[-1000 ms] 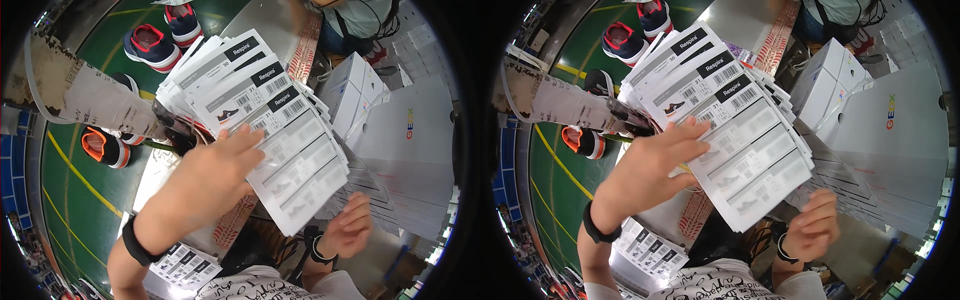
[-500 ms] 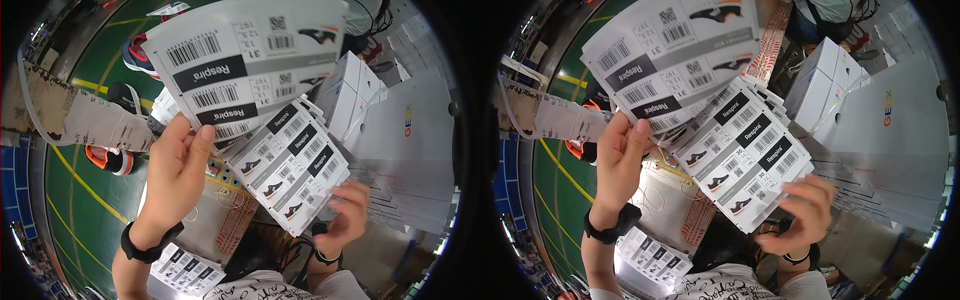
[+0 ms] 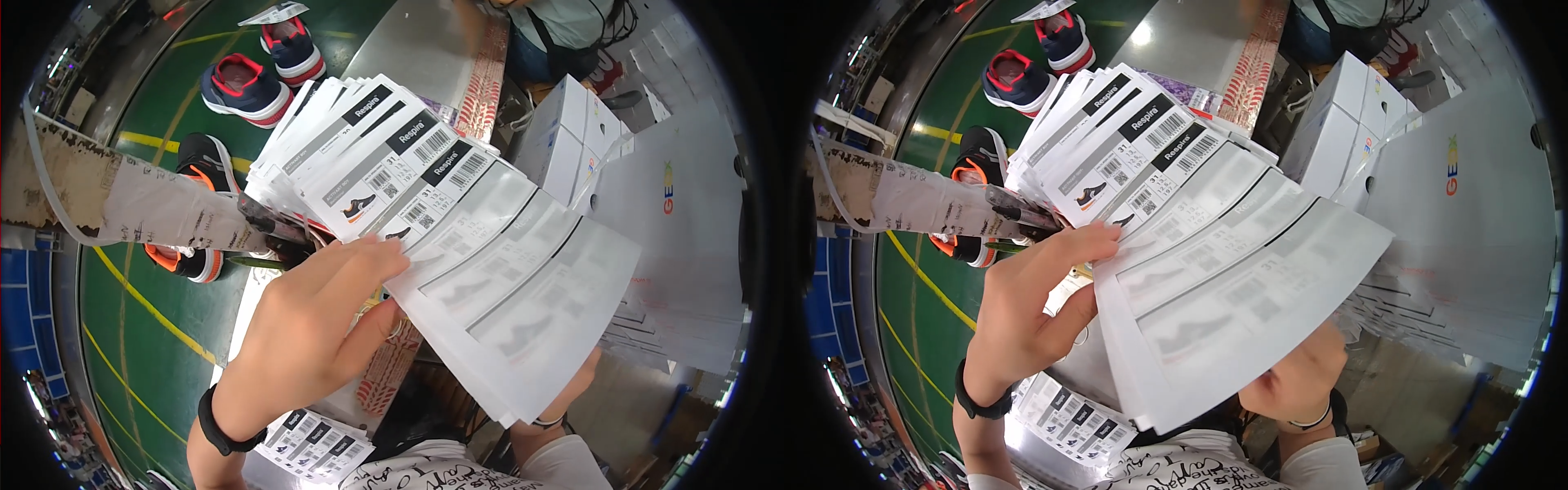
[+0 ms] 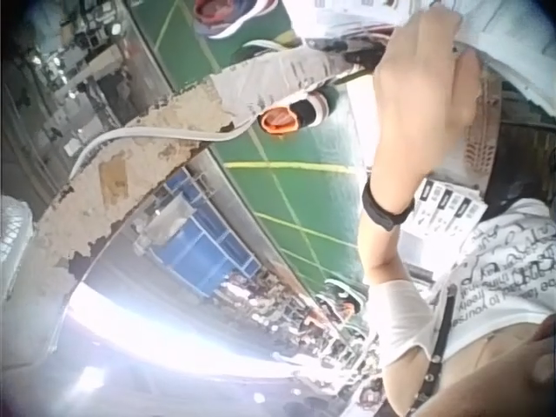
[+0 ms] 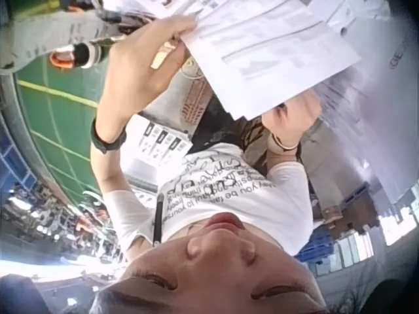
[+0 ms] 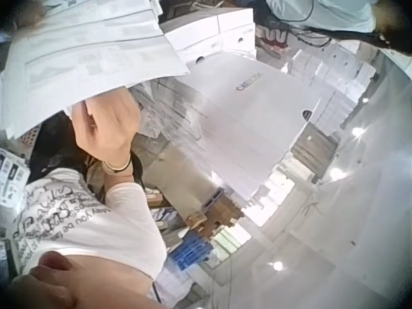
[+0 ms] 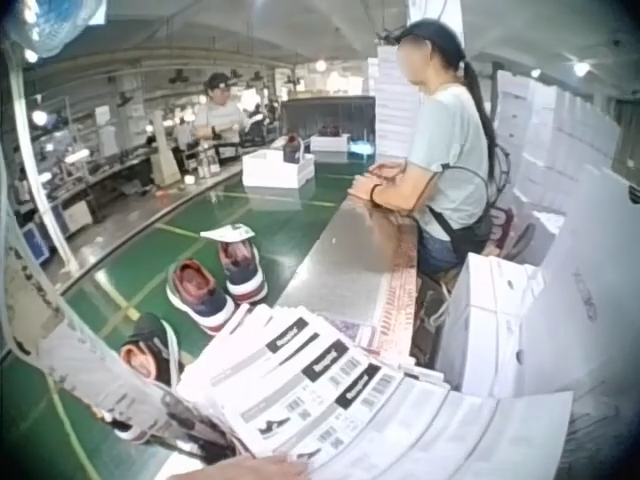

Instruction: Inspecting manufactured shoes for quality and applying corresponding identification labels.

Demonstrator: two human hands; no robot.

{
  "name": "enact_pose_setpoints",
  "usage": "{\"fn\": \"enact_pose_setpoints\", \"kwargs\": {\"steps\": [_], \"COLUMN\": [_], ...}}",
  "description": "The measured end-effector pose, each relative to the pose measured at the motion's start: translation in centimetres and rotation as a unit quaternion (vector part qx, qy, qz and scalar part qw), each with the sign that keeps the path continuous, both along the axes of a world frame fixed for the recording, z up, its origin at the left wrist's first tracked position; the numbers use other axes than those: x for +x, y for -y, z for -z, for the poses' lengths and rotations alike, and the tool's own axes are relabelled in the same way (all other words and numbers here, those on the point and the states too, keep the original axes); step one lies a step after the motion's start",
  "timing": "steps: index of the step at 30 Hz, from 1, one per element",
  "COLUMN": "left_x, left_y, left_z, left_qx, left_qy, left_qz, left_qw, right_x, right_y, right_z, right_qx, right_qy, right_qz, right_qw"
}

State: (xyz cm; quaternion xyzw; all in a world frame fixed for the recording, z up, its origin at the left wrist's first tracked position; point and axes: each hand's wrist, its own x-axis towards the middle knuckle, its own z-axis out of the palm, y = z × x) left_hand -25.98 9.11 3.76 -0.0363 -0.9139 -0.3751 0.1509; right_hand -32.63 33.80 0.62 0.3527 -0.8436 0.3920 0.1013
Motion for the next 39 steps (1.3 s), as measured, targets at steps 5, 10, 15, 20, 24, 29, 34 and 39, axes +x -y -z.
{"fn": "enact_pose_setpoints", "kwargs": {"steps": [5, 10, 15, 20, 24, 29, 34, 39], "left_x": [-0.1, -1.5, -0.4, -0.6, -1.3, -1.2, -1.5, -0.9], "left_y": [-0.7, -0.2, -0.2, 0.3, 0.2, 0.0, -0.2, -0.3], "left_z": [-1.1, 1.9, 0.6, 0.3, 1.1, 1.6, 1.2, 0.4], "left_qx": [-0.114, -0.089, 0.069, 0.022, -0.028, -0.044, -0.084, -0.125], "left_qy": [-0.05, -0.121, -0.009, -0.009, -0.07, -0.069, -0.066, -0.055], "left_qz": [-0.031, -0.044, -0.193, -0.087, 0.035, 0.037, 0.054, 0.025], "left_qw": [0.992, 0.988, 0.979, 0.996, 0.997, 0.996, 0.993, 0.99], "right_x": [-2.8, -2.7, -3.4, -4.3, -4.1, -3.9, -3.0, -4.5], "right_y": [2.5, 1.6, 0.0, -0.6, -0.6, -0.4, -0.1, 3.2], "right_z": [-3.9, -3.1, -0.9, 0.5, 0.1, -0.5, -2.3, -4.8], "right_qx": [-0.042, -0.24, -0.094, 0.055, 0.092, 0.106, -0.023, -0.452], "right_qy": [-0.152, -0.227, -0.068, -0.093, -0.129, -0.145, 0.017, 0.322], "right_qz": [-0.045, 0.06, 0.115, 0.171, 0.186, 0.203, 0.21, -0.02], "right_qw": [0.986, 0.942, 0.987, 0.979, 0.97, 0.962, 0.977, 0.832]}}
